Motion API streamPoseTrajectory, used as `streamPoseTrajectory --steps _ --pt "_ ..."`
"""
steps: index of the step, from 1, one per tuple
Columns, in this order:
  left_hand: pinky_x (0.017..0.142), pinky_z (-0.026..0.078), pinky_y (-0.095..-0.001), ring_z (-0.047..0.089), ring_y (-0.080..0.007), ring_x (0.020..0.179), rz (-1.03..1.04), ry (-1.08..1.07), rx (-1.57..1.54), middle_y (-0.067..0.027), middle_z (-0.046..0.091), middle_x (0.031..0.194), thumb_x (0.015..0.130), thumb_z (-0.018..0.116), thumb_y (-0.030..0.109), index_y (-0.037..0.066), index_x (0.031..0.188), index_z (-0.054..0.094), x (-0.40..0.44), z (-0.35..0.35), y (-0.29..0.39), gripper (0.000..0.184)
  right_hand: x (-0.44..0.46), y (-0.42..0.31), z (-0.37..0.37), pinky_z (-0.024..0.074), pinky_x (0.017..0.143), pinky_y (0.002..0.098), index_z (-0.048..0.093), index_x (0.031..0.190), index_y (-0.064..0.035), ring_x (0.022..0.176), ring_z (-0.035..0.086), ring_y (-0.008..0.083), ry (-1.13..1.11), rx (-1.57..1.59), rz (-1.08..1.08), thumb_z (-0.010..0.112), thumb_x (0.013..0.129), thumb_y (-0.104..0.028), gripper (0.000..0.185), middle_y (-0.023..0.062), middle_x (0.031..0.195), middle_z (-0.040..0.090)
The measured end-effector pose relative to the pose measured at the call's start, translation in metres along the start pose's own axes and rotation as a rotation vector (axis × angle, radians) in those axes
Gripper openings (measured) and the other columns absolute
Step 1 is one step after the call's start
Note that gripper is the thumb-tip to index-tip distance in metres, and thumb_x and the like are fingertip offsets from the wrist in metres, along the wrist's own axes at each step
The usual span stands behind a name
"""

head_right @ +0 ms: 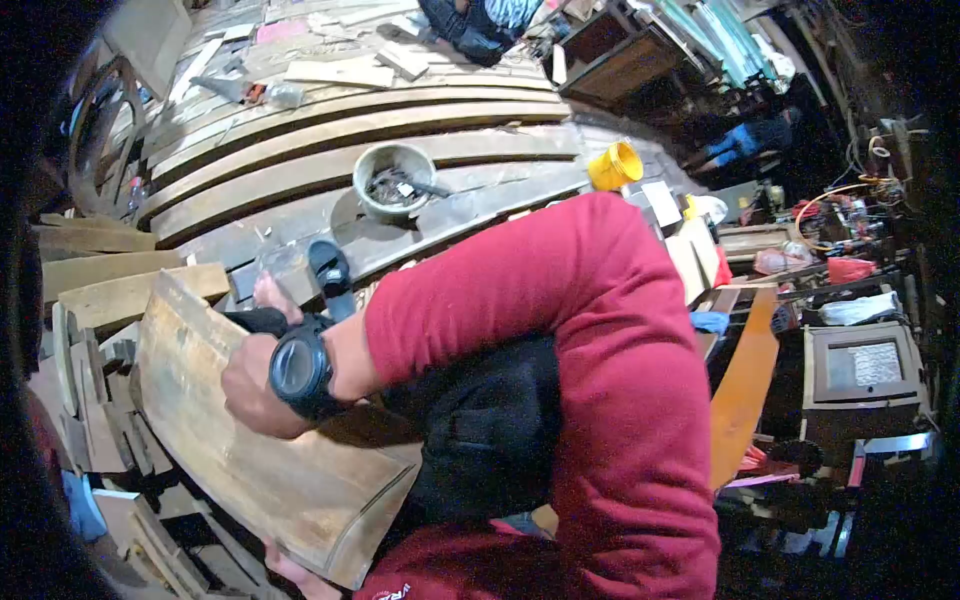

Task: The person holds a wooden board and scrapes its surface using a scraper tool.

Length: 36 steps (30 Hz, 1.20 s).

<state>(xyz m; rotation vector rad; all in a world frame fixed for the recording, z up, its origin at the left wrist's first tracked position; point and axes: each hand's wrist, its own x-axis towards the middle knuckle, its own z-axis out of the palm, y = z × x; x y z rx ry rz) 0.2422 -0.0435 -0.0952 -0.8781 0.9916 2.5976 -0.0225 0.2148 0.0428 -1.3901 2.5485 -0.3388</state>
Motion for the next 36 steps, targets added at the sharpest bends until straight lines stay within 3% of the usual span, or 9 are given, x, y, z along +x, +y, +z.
streamPoseTrajectory --steps 8,10,14,19,25,27,29,30,36 --pt "0.099 0.05 -0.048 0.057 -0.0384 0.116 -0.07 0.15 -0.189 -0.0216 0.055 0.131 0.066 0.058 0.032 -0.001 0.144 0.042 -0.013 0.036 0.009 0.086 0.035 0.012 0.037 0.052 0.061 0.0413 0.069 0.069 -0.0063 0.072 0.066 0.0263 0.265 0.028 -0.138 0.066 0.073 -0.016 0.01 0.0123 0.077 0.064" --pt "0.09 0.056 -0.0437 0.064 -0.0357 0.104 -0.124 0.16 -0.197 -0.0221 0.06 0.121 0.063 0.057 0.025 -0.005 0.137 0.048 -0.019 0.048 0.022 0.08 0.042 -0.029 -0.047 0.0553 0.058 0.0377 0.07 0.078 -0.0007 0.072 0.071 0.028 -0.443 0.101 0.171 0.065 0.08 -0.01 0.011 0.017 0.084 0.069" --pt "0.097 0.052 -0.0389 0.066 -0.0324 0.102 -0.218 0.158 -0.309 -0.02 0.067 0.114 0.069 0.058 0.017 -0.01 0.127 0.056 -0.029 0.024 0.016 0.064 0.054 -0.052 -0.062 0.0543 0.057 0.0451 0.051 0.139 0.0044 0.066 0.07 0.033 -0.743 -0.082 0.273 0.051 0.089 -0.013 0.053 0.0162 0.072 0.069" --pt "0.108 0.046 -0.0467 0.058 -0.0376 0.122 -0.158 0.023 -0.429 -0.0237 0.057 0.135 0.063 0.06 0.015 -0.007 0.146 0.04 -0.021 0.046 0.036 0.089 0.072 -0.025 -0.027 0.0519 0.057 0.0471 0.039 0.15 -0.0003 0.062 0.066 0.0368 -0.425 -0.035 0.163 0.06 0.085 -0.014 0.07 0.019 0.07 0.066" --pt "0.106 0.047 -0.0459 0.06 -0.0381 0.118 -0.285 0.145 -0.357 -0.0231 0.058 0.133 0.063 0.06 0.017 -0.007 0.144 0.042 -0.036 0.029 0.035 0.086 0.07 -0.057 -0.069 0.0505 0.055 0.0461 0.034 0.153 -0.0007 0.061 0.067 0.0348 -0.741 -0.054 0.275 0.061 0.086 -0.021 0.075 0.0181 0.067 0.065" --pt "0.104 0.049 -0.0452 0.06 -0.0385 0.116 -0.393 0.365 -0.207 -0.0229 0.059 0.13 0.063 0.06 0.017 -0.007 0.142 0.045 -0.042 0.033 0.038 0.084 0.078 -0.044 -0.062 0.0507 0.054 0.0495 0.037 0.149 -0.0008 0.062 0.067 0.0387 -0.71 0.119 0.322 0.06 0.088 -0.021 0.069 0.0193 0.069 0.066" --pt "0.102 0.049 -0.0403 0.061 -0.0326 0.113 -0.189 0.129 -0.361 -0.0207 0.062 0.129 0.074 0.066 0.016 -0.007 0.141 0.048 -0.034 0.032 0.036 0.073 0.07 -0.025 -0.033 0.049 0.05 0.0487 0.043 0.143 0.0011 0.06 0.066 0.0372 -0.433 0.233 0.263 0.056 0.089 -0.014 0.058 0.018 0.067 0.066" --pt "0.102 0.049 -0.0402 0.061 -0.0324 0.113 -0.191 0.133 -0.297 -0.0205 0.062 0.129 0.074 0.066 0.016 -0.007 0.141 0.048 -0.023 0.031 0.034 0.073 0.04 -0.019 0.005 0.0497 0.052 0.0439 0.055 0.129 0.0046 0.061 0.065 0.0333 0.173 0.11 -0.075 0.058 0.086 -0.014 0.047 0.0141 0.067 0.064" --pt "0.102 0.049 -0.0397 0.061 -0.0311 0.113 -0.333 0.071 0.064 -0.0199 0.061 0.13 0.075 0.067 0.016 -0.007 0.141 0.049 0.059 0.039 0.024 0.072 0.059 -0.082 -0.042 0.0459 0.054 0.0412 0.075 0.071 -0.0092 0.065 0.067 0.0274 -0.146 -0.162 0.122 0.064 0.077 -0.015 0.013 0.0089 0.068 0.068"
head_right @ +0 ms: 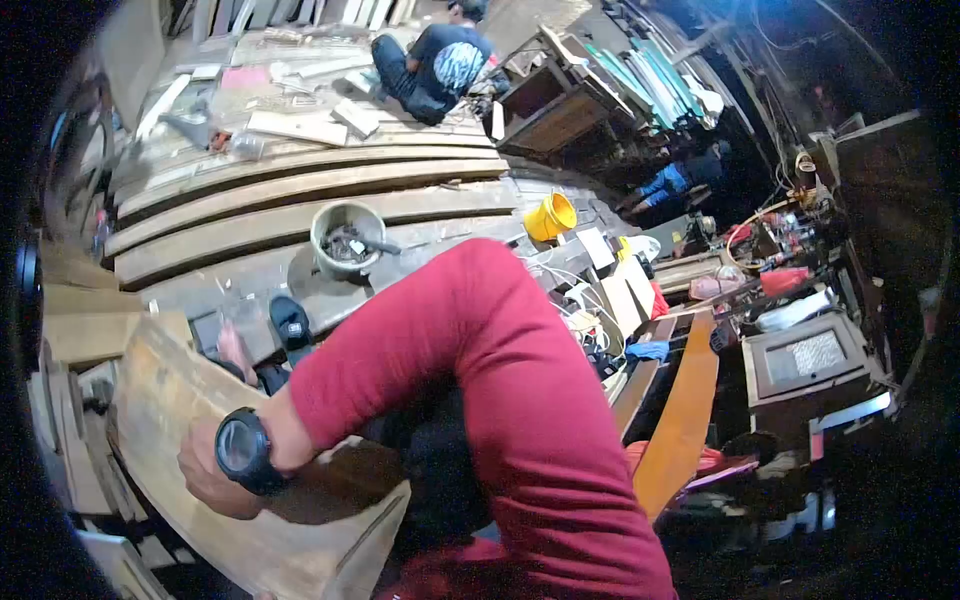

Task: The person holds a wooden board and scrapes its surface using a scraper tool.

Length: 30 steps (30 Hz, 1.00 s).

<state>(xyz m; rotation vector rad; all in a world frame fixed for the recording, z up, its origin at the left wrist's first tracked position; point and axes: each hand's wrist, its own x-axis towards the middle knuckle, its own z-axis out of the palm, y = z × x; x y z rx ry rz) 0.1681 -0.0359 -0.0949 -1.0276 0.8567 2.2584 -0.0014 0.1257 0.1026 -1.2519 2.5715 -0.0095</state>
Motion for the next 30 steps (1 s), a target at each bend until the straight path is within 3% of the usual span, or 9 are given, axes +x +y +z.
streamPoseTrajectory --steps 4,9,13,15,16,19,21,25,30 --pt "0.102 0.049 -0.0393 0.061 -0.0303 0.113 -0.023 -0.033 0.112 -0.0194 0.061 0.13 0.076 0.067 0.016 -0.007 0.141 0.049 0.017 0.007 0.007 0.071 0.025 0.015 0.054 0.0481 0.055 0.0401 0.075 0.069 -0.0111 0.066 0.069 0.0266 0.251 -0.062 -0.051 0.065 0.076 -0.018 0.014 0.0089 0.069 0.071" --pt "0.102 0.049 -0.0389 0.06 -0.0292 0.113 -0.046 -0.038 0.195 -0.0189 0.061 0.13 0.077 0.068 0.016 -0.007 0.141 0.049 0.028 0.008 0.009 0.071 0.02 0.009 0.044 0.0487 0.054 0.0416 0.075 0.07 -0.0101 0.068 0.07 0.0268 0.231 -0.008 -0.123 0.067 0.072 -0.019 0.012 0.0105 0.071 0.071" --pt "0.101 0.049 -0.0385 0.06 -0.0284 0.114 -0.051 -0.043 0.255 -0.0184 0.061 0.13 0.078 0.068 0.017 -0.006 0.141 0.049 0.036 0.015 0.009 0.07 0.05 0.023 0.086 0.0502 0.054 0.0435 0.077 0.072 -0.0095 0.067 0.07 0.0278 0.324 0.101 -0.146 0.069 0.07 -0.019 0.013 0.012 0.073 0.072" --pt "0.101 0.049 -0.0384 0.06 -0.028 0.114 -0.055 -0.044 0.28 -0.0182 0.061 0.131 0.078 0.069 0.017 -0.006 0.141 0.049 0.038 0.015 0.009 0.07 0.067 0.042 0.118 0.0508 0.054 0.0444 0.077 0.073 -0.008 0.067 0.07 0.0291 0.22 0.109 -0.159 0.069 0.069 -0.019 0.014 0.0129 0.073 0.072" --pt "0.101 0.049 -0.0383 0.06 -0.0278 0.114 -0.055 -0.048 0.293 -0.0181 0.061 0.131 0.079 0.069 0.017 -0.006 0.141 0.049 0.04 0.017 0.009 0.069 0.055 0.049 0.089 0.0519 0.056 0.0444 0.077 0.074 -0.006 0.068 0.071 0.0311 0.117 0.048 -0.272 0.067 0.07 -0.019 0.016 0.0148 0.075 0.072" --pt "0.101 0.049 -0.038 0.059 -0.0271 0.114 -0.057 -0.043 0.322 -0.0178 0.061 0.131 0.079 0.069 0.017 -0.006 0.141 0.049 0.043 0.02 0.011 0.069 0.012 0.016 0.035 0.0525 0.056 0.0436 0.077 0.074 -0.0071 0.067 0.07 0.0316 0.316 -0.083 -0.207 0.066 0.07 -0.018 0.016 0.0142 0.073 0.072" --pt "0.101 0.049 -0.0378 0.059 -0.0267 0.114 -0.06 -0.044 0.341 -0.0176 0.061 0.131 0.08 0.069 0.017 -0.006 0.141 0.049 0.047 0.021 0.011 0.069 0.011 0.012 0.036 0.0526 0.057 0.0429 0.077 0.073 -0.0077 0.066 0.07 0.0316 0.352 0.001 -0.197 0.066 0.069 -0.018 0.016 0.0132 0.071 0.072" --pt "0.101 0.048 -0.0375 0.059 -0.0259 0.114 -0.061 -0.057 0.378 -0.0171 0.061 0.131 0.08 0.07 0.017 -0.006 0.141 0.049 0.051 0.025 0.012 0.068 0.104 0.031 0.18 0.0523 0.057 0.0397 0.074 0.067 -0.0094 0.064 0.068 0.0273 0.365 0.156 -0.135 0.065 0.072 -0.017 0.012 0.0085 0.069 0.07" --pt "0.101 0.048 -0.0371 0.059 -0.0248 0.114 -0.06 -0.051 0.4 -0.0166 0.061 0.132 0.082 0.07 0.017 -0.006 0.141 0.049 0.052 0.018 0.015 0.067 0.033 0.033 0.063 0.0515 0.056 0.0401 0.074 0.067 -0.011 0.064 0.069 0.0269 0.32 0.004 -0.223 0.066 0.071 -0.018 0.011 0.0081 0.067 0.07"
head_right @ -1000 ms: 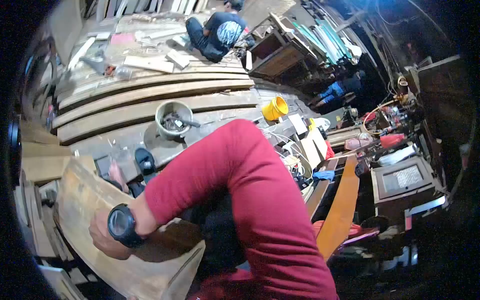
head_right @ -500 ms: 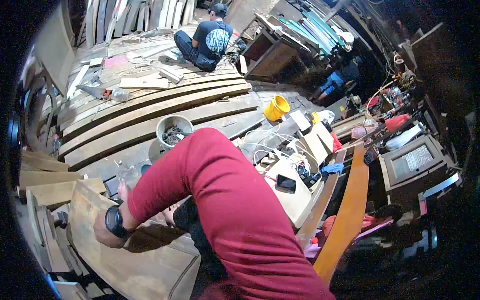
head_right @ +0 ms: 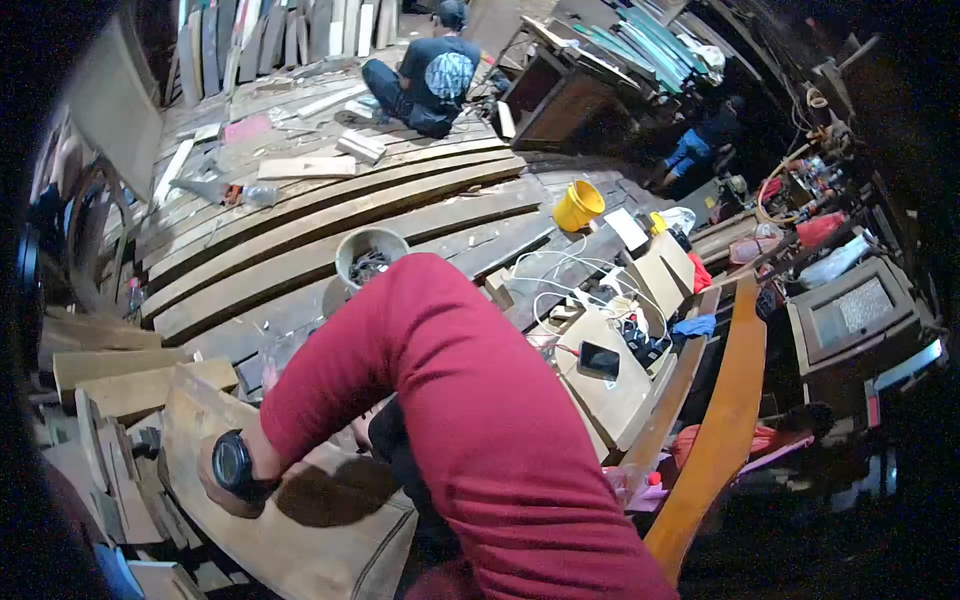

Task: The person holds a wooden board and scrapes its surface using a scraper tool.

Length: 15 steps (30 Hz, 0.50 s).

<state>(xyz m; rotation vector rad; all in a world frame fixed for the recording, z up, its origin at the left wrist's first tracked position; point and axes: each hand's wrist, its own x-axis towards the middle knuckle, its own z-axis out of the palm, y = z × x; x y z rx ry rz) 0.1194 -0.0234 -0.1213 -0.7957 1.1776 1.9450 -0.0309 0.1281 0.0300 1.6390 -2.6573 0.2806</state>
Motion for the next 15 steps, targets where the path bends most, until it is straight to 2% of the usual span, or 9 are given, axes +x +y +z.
streamPoseTrajectory --steps 3,6,7,8,11,13,15 --pt "0.101 0.048 -0.0368 0.058 -0.0242 0.114 -0.006 0.002 0.011 -0.0162 0.061 0.132 0.082 0.071 0.017 -0.006 0.141 0.049 0.002 -0.002 0.002 0.067 -0.004 -0.008 -0.019 0.051 0.055 0.0404 0.074 0.066 -0.0119 0.065 0.069 0.0267 -0.009 0.007 0.01 0.067 0.07 -0.018 0.01 0.0079 0.067 0.069" --pt "0.101 0.048 -0.0365 0.058 -0.0235 0.114 -0.008 0.005 0.025 -0.0159 0.061 0.132 0.083 0.071 0.017 -0.006 0.141 0.049 0.003 -0.004 0.001 0.067 -0.001 0.009 0.021 0.0506 0.054 0.0407 0.074 0.066 -0.0128 0.065 0.069 0.0264 0.035 0.019 0.069 0.068 0.069 -0.018 0.009 0.0076 0.066 0.069" --pt "0.101 0.048 -0.0364 0.058 -0.0233 0.114 -0.011 0.003 0.035 -0.0158 0.061 0.132 0.083 0.071 0.017 -0.006 0.141 0.049 0.004 -0.006 0.002 0.066 0.001 0.007 0.028 0.0504 0.054 0.0408 0.074 0.066 -0.0132 0.065 0.069 0.0264 0.019 -0.026 0.102 0.068 0.069 -0.018 0.008 0.0076 0.066 0.069" --pt "0.101 0.048 -0.0364 0.058 -0.0231 0.114 -0.012 0.009 0.04 -0.0157 0.061 0.132 0.083 0.071 0.017 -0.006 0.141 0.049 0.004 -0.007 0.002 0.066 0.008 0.001 0.035 0.0514 0.055 0.041 0.074 0.067 -0.0126 0.067 0.07 0.0272 -0.096 -0.052 0.126 0.068 0.068 -0.019 0.009 0.0088 0.068 0.07" --pt "0.101 0.048 -0.0361 0.058 -0.0225 0.114 -0.018 0.016 0.043 -0.0153 0.061 0.132 0.084 0.072 0.017 -0.006 0.141 0.05 0.006 -0.012 0.002 0.066 0.004 0.006 -0.017 0.0533 0.057 0.0419 0.076 0.071 -0.0104 0.069 0.071 0.028 -0.164 0.06 -0.014 0.068 0.069 -0.021 0.013 0.0128 0.073 0.072" --pt "0.101 0.048 -0.0359 0.058 -0.0221 0.114 -0.024 0.009 0.05 -0.0151 0.061 0.132 0.084 0.072 0.017 -0.006 0.141 0.05 0.008 -0.012 0.001 0.066 0.003 0.001 -0.018 0.0541 0.059 0.0426 0.076 0.072 -0.0088 0.069 0.071 0.0292 -0.109 0.036 0.046 0.069 0.069 -0.022 0.015 0.013 0.074 0.072" --pt "0.101 0.048 -0.0357 0.057 -0.0216 0.114 -0.024 0.009 0.064 -0.0149 0.06 0.133 0.085 0.072 0.017 -0.006 0.141 0.05 0.008 -0.013 0.001 0.065 0.003 0.028 0.029 0.0545 0.062 0.0434 0.075 0.072 -0.0073 0.07 0.071 0.0308 -0.053 0.161 0.011 0.067 0.073 -0.022 0.017 0.013 0.074 0.072"
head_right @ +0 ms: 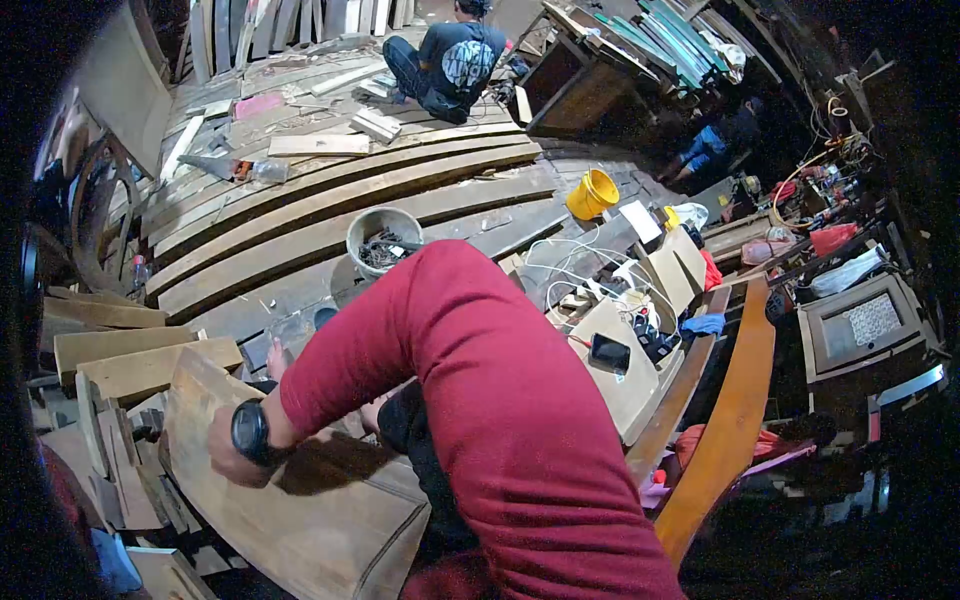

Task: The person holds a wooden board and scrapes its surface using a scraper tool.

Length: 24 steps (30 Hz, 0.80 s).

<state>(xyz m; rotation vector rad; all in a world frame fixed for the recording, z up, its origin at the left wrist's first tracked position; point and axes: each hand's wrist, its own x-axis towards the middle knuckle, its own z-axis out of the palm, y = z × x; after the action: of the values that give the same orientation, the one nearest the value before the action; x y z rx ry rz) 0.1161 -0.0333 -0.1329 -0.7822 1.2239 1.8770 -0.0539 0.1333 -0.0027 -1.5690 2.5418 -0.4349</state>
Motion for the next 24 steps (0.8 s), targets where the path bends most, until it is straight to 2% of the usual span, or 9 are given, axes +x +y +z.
streamPoseTrajectory --steps 5,8,11,12,13,14,16,18,24 --pt "0.101 0.048 -0.0353 0.057 -0.0206 0.114 0.009 0.011 0.016 -0.0144 0.06 0.133 0.086 0.073 0.017 -0.006 0.142 0.05 -0.006 -0.01 -0.005 0.065 -0.002 -0.009 -0.004 0.0532 0.061 0.0416 0.074 0.072 -0.0072 0.071 0.071 0.0295 0.158 -0.19 -0.09 0.063 0.077 -0.02 0.018 0.0134 0.073 0.071" --pt "0.101 0.048 -0.0351 0.057 -0.02 0.114 0.016 0.008 0.033 -0.014 0.06 0.133 0.086 0.073 0.017 -0.006 0.142 0.05 -0.01 -0.019 -0.009 0.064 -0.005 -0.017 -0.046 0.0513 0.059 0.0413 0.072 0.074 -0.0064 0.069 0.07 0.0297 -0.025 -0.065 -0.072 0.064 0.076 -0.02 0.016 0.0137 0.074 0.069" --pt "0.101 0.047 -0.0348 0.057 -0.0193 0.114 0.024 0.003 0.062 -0.0137 0.06 0.133 0.087 0.074 0.017 -0.006 0.142 0.05 -0.021 -0.033 -0.021 0.064 0.003 0.015 0.055 0.0519 0.059 0.0481 0.065 0.071 -0.0041 0.065 0.066 0.0326 0.345 0.111 -0.053 0.063 0.078 -0.019 0.016 0.0157 0.07 0.063" --pt "0.101 0.047 -0.0347 0.056 -0.0191 0.114 0.029 0.007 0.076 -0.0136 0.06 0.133 0.087 0.074 0.017 -0.006 0.142 0.05 -0.027 -0.04 -0.027 0.064 -0.004 0.025 0.031 0.0534 0.062 0.0481 0.066 0.073 -0.0048 0.067 0.067 0.0337 0.338 0.221 -0.118 0.063 0.078 -0.017 0.014 0.0167 0.072 0.064" --pt "0.101 0.047 -0.0346 0.056 -0.0189 0.114 0.032 0.019 0.086 -0.0135 0.06 0.133 0.088 0.074 0.017 -0.006 0.142 0.05 -0.034 -0.047 -0.034 0.064 0.005 0.017 0.003 0.0547 0.065 0.0465 0.065 0.072 -0.0053 0.071 0.067 0.0341 -0.182 0.123 0.122 0.064 0.077 -0.016 0.012 0.0168 0.074 0.066" --pt "0.101 0.047 -0.0345 0.056 -0.0187 0.114 0.036 0.02 0.108 -0.0134 0.06 0.134 0.088 0.074 0.017 -0.006 0.142 0.05 -0.038 -0.055 -0.039 0.063 -0.006 0.016 -0.002 0.0553 0.064 0.0442 0.066 0.073 -0.0055 0.072 0.068 0.0326 0.047 0.081 -0.071 0.064 0.077 -0.015 0.01 0.0151 0.075 0.067" --pt "0.101 0.047 -0.0344 0.056 -0.0183 0.114 0.052 0.036 0.14 -0.0131 0.06 0.134 0.088 0.074 0.018 -0.006 0.142 0.05 -0.046 -0.074 -0.05 0.063 -0.003 -0.007 -0.026 0.0554 0.063 0.0436 0.07 0.077 -0.0042 0.071 0.07 0.0311 0.139 0.018 -0.108 0.063 0.079 -0.013 0.011 0.0142 0.075 0.068" --pt "0.101 0.047 -0.0342 0.056 -0.0178 0.115 0.071 0.057 0.177 -0.0129 0.06 0.134 0.089 0.074 0.018 -0.006 0.142 0.05 -0.053 -0.098 -0.06 0.063 0.024 -0.035 -0.084 0.0548 0.063 0.0439 0.071 0.088 -0.0017 0.072 0.071 0.0306 -0.536 0.004 0.166 0.06 0.085 -0.013 0.016 0.0149 0.078 0.071" --pt "0.102 0.047 -0.0337 0.057 -0.0161 0.113 0.305 0.118 0.314 -0.0097 0.065 0.127 0.089 0.073 0.016 -0.005 0.135 0.057 -0.03 -0.144 -0.095 0.054 0.03 -0.015 -0.047 0.0528 0.054 0.0448 0.055 0.131 0.0071 0.058 0.066 0.0366 -0.442 -0.033 0.206 0.053 0.09 -0.012 0.045 0.0194 0.067 0.066"
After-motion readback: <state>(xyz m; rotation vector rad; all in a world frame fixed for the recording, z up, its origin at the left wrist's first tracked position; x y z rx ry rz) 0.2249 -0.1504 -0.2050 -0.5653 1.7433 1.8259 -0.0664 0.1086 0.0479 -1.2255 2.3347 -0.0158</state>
